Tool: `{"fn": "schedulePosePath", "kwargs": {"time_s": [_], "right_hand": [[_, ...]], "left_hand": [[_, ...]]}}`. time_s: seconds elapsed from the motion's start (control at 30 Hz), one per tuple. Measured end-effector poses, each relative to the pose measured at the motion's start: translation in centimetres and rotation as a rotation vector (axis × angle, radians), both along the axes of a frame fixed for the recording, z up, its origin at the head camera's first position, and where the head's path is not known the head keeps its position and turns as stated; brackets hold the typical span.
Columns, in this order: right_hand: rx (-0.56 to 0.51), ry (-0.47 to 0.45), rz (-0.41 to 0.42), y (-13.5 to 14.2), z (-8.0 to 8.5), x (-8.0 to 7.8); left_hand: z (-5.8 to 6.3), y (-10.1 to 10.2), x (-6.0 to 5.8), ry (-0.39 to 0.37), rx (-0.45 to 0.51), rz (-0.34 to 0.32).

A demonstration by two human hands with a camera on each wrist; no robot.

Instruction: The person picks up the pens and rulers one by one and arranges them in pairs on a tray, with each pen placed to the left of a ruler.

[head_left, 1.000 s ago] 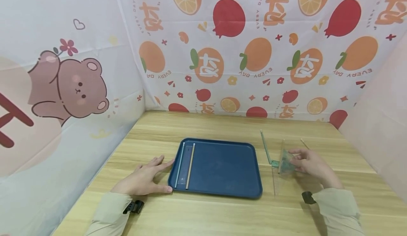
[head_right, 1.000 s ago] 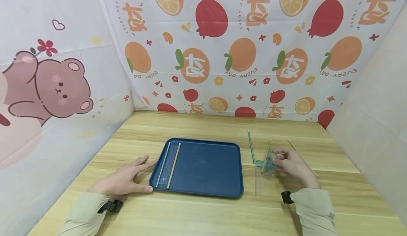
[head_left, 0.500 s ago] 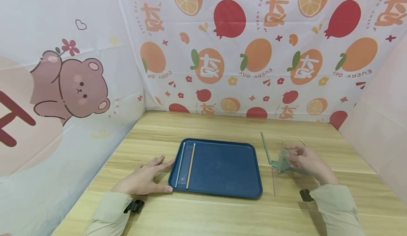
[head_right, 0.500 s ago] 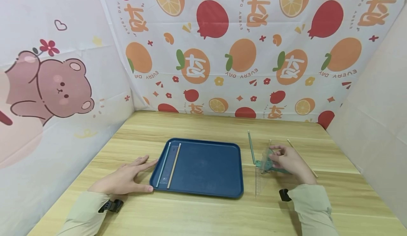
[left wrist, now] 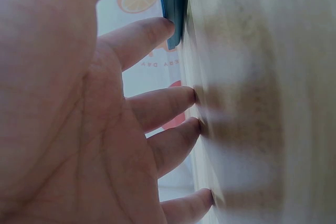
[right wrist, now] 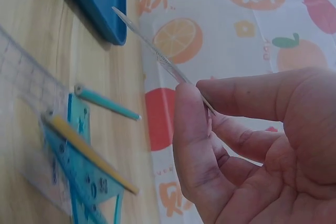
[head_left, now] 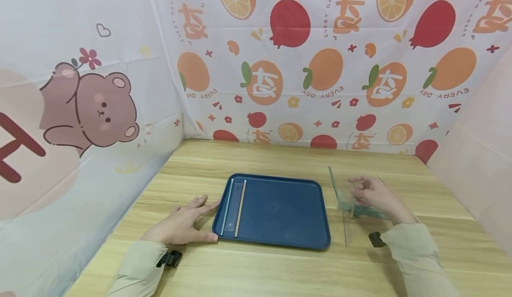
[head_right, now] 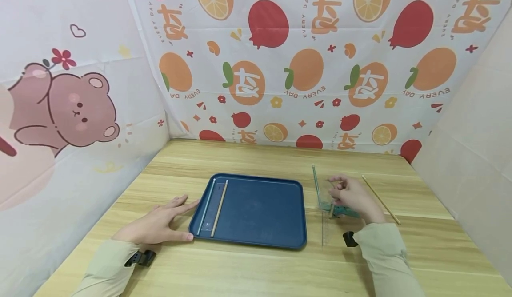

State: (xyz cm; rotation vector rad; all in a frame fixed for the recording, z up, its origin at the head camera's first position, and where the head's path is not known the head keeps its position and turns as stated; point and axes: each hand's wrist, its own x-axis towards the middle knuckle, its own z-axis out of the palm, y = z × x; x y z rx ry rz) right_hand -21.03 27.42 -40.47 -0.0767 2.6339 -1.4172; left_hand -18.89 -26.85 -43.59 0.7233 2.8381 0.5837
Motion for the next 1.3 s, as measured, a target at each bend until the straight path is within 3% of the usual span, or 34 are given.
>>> {"fn": "schedulePosePath", "kwargs": {"time_s": [0.27, 0.77, 1.3], "right_hand": [[0.004, -0.026, -0.015, -1.7, 0.4, -0.6], [-0.03, -0.055, 0.04, -4.6, 0.5, -1.7], [-0.036, -0.012, 0.109, -7.3, 0.2, -2.3]], "left_hand": [[0.2, 0.1, 0.0, 0.004, -0.004, 0.0], [0.3, -0.1, 0.2, -0.008, -0.006, 0.009], [0.3, 0.0, 0.3, -0.008, -0.006, 0.01]]}}
